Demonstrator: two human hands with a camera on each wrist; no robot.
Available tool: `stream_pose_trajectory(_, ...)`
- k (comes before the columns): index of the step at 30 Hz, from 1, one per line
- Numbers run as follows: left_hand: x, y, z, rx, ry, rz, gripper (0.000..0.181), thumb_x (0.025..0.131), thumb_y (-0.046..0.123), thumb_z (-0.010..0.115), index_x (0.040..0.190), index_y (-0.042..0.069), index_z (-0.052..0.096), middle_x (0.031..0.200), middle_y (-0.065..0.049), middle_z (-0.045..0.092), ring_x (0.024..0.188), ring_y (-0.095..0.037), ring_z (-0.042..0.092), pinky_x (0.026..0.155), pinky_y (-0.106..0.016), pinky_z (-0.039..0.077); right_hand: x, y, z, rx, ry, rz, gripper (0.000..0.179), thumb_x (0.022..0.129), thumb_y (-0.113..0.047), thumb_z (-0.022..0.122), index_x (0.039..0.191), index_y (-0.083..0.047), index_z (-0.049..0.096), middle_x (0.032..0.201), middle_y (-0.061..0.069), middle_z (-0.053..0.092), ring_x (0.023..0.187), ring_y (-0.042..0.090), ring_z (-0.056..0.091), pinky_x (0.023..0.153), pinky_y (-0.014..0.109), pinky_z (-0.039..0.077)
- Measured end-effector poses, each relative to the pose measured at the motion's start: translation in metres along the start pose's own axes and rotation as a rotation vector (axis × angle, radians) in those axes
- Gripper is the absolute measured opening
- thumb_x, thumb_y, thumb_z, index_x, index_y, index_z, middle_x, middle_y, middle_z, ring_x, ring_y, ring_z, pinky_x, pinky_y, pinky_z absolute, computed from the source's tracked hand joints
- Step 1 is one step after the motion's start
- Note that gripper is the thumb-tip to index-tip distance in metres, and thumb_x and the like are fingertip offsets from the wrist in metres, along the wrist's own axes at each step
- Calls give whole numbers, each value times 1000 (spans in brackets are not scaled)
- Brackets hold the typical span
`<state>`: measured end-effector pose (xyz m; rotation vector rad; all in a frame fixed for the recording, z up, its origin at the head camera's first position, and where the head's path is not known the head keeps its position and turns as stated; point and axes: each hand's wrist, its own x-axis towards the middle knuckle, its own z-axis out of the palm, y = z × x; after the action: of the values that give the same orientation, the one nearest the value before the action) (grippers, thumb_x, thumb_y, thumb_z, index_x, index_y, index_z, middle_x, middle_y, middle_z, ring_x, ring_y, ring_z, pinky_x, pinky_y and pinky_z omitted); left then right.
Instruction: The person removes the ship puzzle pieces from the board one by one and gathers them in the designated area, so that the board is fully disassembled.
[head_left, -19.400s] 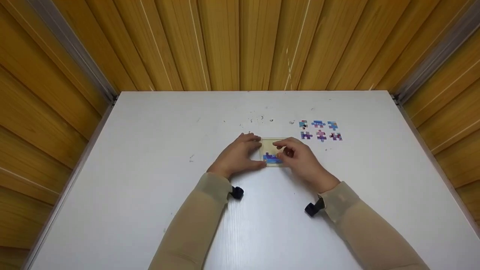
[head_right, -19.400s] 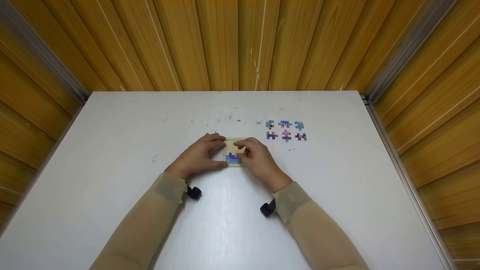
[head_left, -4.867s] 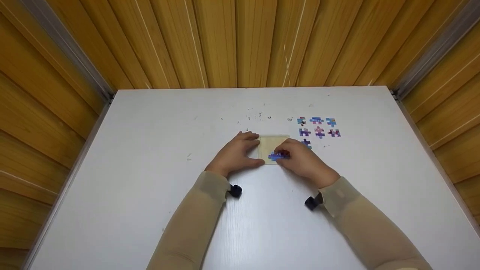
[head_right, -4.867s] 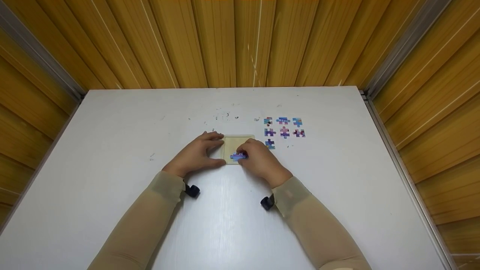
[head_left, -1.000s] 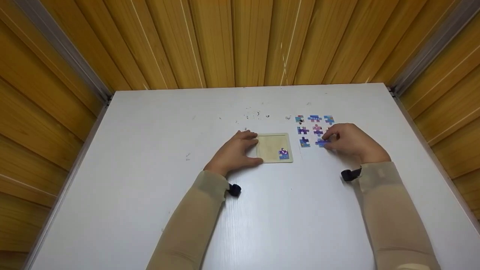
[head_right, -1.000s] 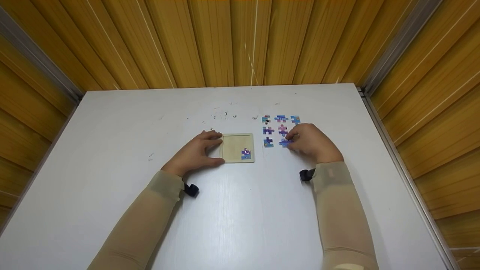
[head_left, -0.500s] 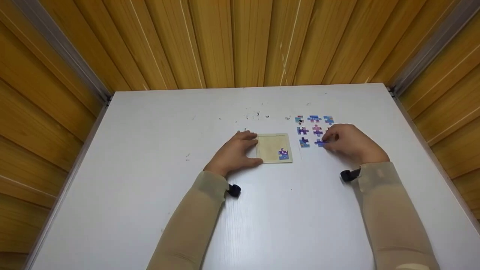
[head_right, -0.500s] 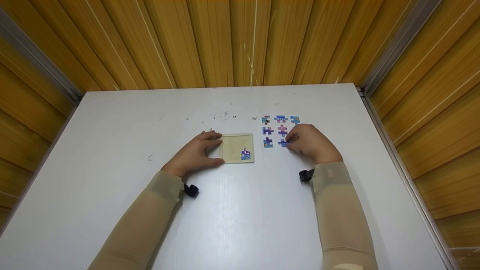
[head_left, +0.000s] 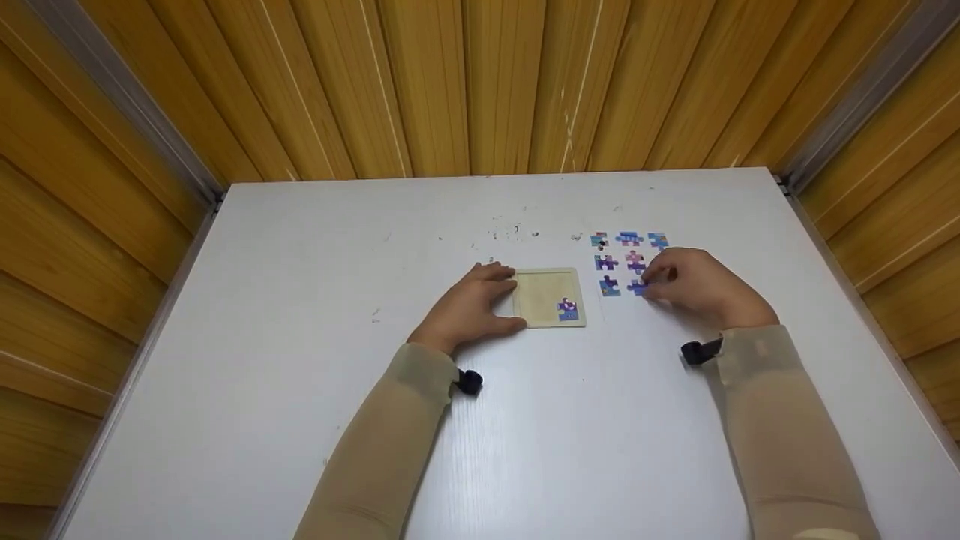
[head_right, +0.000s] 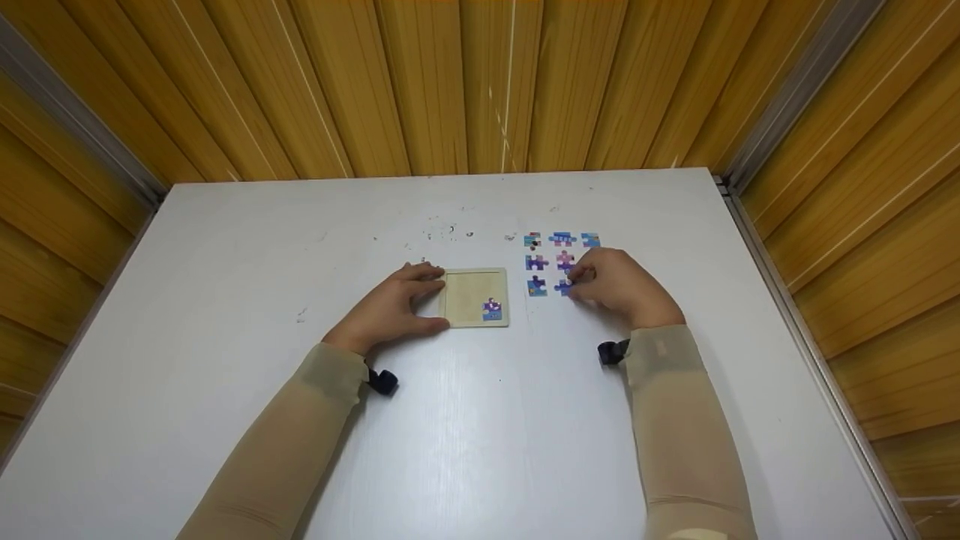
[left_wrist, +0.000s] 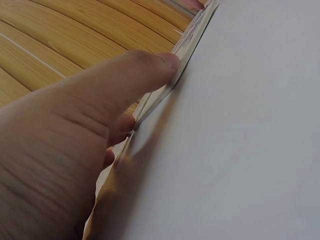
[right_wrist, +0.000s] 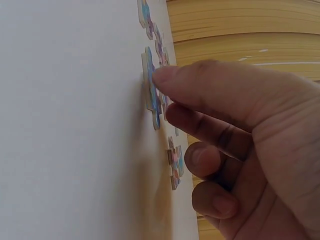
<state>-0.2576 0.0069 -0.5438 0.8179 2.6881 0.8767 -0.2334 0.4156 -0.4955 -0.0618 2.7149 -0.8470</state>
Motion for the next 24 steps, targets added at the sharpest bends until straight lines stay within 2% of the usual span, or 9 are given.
stream_pose_trajectory(5, 1, -1, 1, 6, -2, 3, 80, 93, 49, 92, 159, 11, 66, 176, 2, 53, 174, -24, 36, 147, -39, 22, 0, -6, -3, 20, 12, -21, 32, 103, -35, 84, 129, -18, 82, 125, 11, 70, 114, 30, 57, 90, 39, 53)
stream_pose_trajectory(11, 0, -1, 1, -14, 0, -8, 80, 93, 49, 92, 158, 9, 66, 177, 2, 52, 175, -26, 33, 147, -40, 23, -3, -27, -2, 30, 36, -79, 40, 103, -35, 85, 139, -17, 79, 126, 11, 70, 110, 28, 54, 85, 31, 49)
stream_pose_trajectory(19, 0, -1, 1, -15, 1, -7, 81, 93, 50, 92, 159, 10, 66, 177, 3, 52, 175, -25, 33, 147, -39, 23, -4, -50, 11, 59, 44, -153, 40, 106, -31, 82, 144, -18, 77, 139, 9, 72, 112, 27, 55, 88, 24, 51)
stream_pose_trajectory(24, 0, -1, 1, -14, 2, 3, 80, 93, 49, 92, 159, 10, 66, 177, 2, 52, 175, -26, 34, 147, -40, 23, -4, -63, 22, 85, 57, -208, 45, 104, -23, 83, 147, -13, 74, 142, 12, 73, 105, 26, 55, 80, 22, 49)
